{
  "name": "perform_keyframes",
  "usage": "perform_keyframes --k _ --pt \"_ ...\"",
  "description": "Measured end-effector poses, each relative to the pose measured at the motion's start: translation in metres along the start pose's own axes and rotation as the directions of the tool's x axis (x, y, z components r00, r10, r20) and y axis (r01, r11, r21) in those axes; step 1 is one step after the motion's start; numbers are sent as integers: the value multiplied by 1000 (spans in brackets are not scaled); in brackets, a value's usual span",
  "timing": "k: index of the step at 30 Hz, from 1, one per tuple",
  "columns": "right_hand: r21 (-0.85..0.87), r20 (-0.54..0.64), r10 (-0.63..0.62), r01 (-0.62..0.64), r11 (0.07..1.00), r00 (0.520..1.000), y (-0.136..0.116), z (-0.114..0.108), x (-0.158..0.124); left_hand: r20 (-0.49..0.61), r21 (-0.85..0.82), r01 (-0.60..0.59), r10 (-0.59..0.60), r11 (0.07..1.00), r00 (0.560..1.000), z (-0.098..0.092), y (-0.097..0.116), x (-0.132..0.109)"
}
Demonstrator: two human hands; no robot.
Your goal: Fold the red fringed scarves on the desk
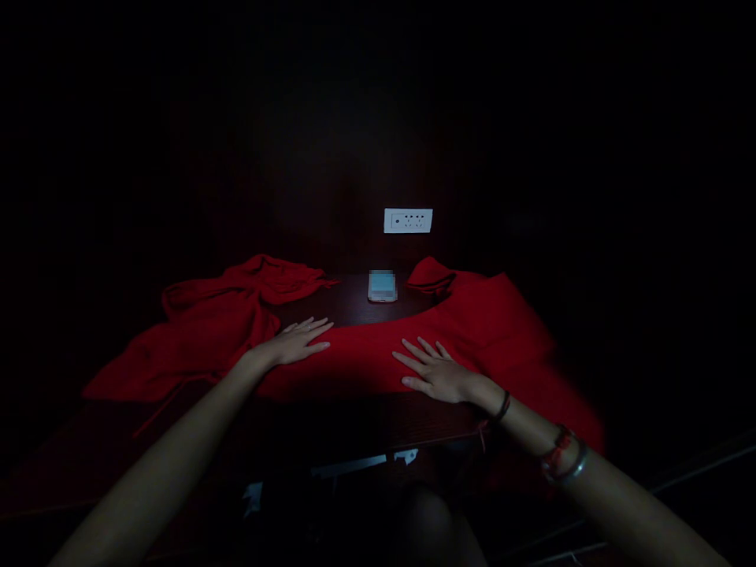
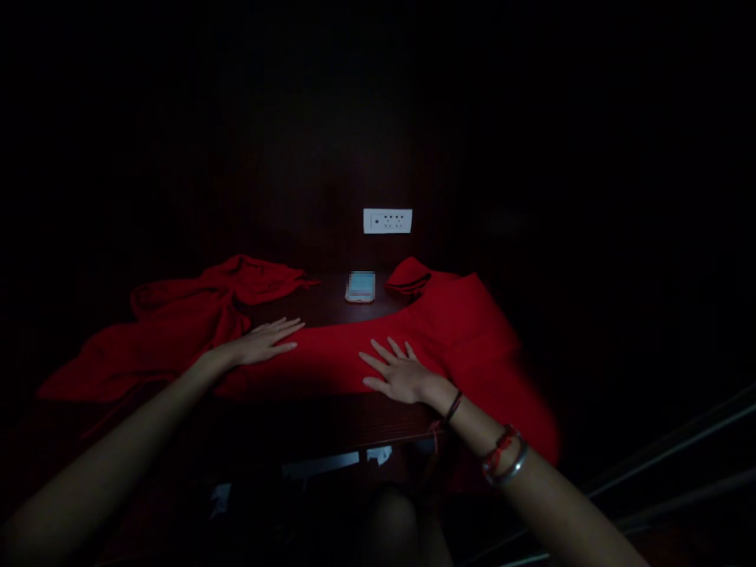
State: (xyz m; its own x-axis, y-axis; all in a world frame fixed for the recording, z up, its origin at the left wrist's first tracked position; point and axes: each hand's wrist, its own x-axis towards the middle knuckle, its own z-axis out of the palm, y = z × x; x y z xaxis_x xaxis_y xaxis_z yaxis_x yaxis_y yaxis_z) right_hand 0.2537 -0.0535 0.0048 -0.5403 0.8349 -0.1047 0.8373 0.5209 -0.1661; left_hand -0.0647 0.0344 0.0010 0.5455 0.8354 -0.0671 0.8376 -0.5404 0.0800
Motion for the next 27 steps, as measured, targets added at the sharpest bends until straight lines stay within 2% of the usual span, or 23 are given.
perform_keyframes --k 2,4,7,9,12,15,18,21,25,27 --pt "13 1 -1 1 1000 1000 -2 -10 5 -77 2 4 -4 1000 997 -5 -4 -1" --pt "12 -89 1 0 1000 996 -10 -19 19 -138 -3 17 -18 1000 990 -11 -7 -1" --pt "-6 -233 -43 43 999 971 -24 -26 53 -160 -54 41 -49 998 986 -16 -5 -1" --pt "0 -246 -92 95 995 965 -33 -27 82 -234 -110 -17 -9 994 972 -18 1 -2" --pt "45 -261 -171 189 981 950 -41 -30 117 -406 -149 -159 86 976 910 -22 15 -5" --pt "129 -217 -239 271 954 946 -42 -38 133 -466 -139 -229 141 963 873 -25 27 -7" --pt "276 -228 -242 301 913 943 -30 -52 125 -419 -136 -228 152 964 895 -29 26 -10" --pt "480 -267 -204 314 819 942 -10 -64 105 -300 -155 -154 102 976 948 -35 9 -16" --pt "704 -207 -89 212 678 974 19 -71 83 -76 -73 -58 53 996 996 -55 -17 -33" --pt "724 -199 -2 149 674 980 30 -70 82 -36 43 3 -1 999 999 -69 -23 -44"
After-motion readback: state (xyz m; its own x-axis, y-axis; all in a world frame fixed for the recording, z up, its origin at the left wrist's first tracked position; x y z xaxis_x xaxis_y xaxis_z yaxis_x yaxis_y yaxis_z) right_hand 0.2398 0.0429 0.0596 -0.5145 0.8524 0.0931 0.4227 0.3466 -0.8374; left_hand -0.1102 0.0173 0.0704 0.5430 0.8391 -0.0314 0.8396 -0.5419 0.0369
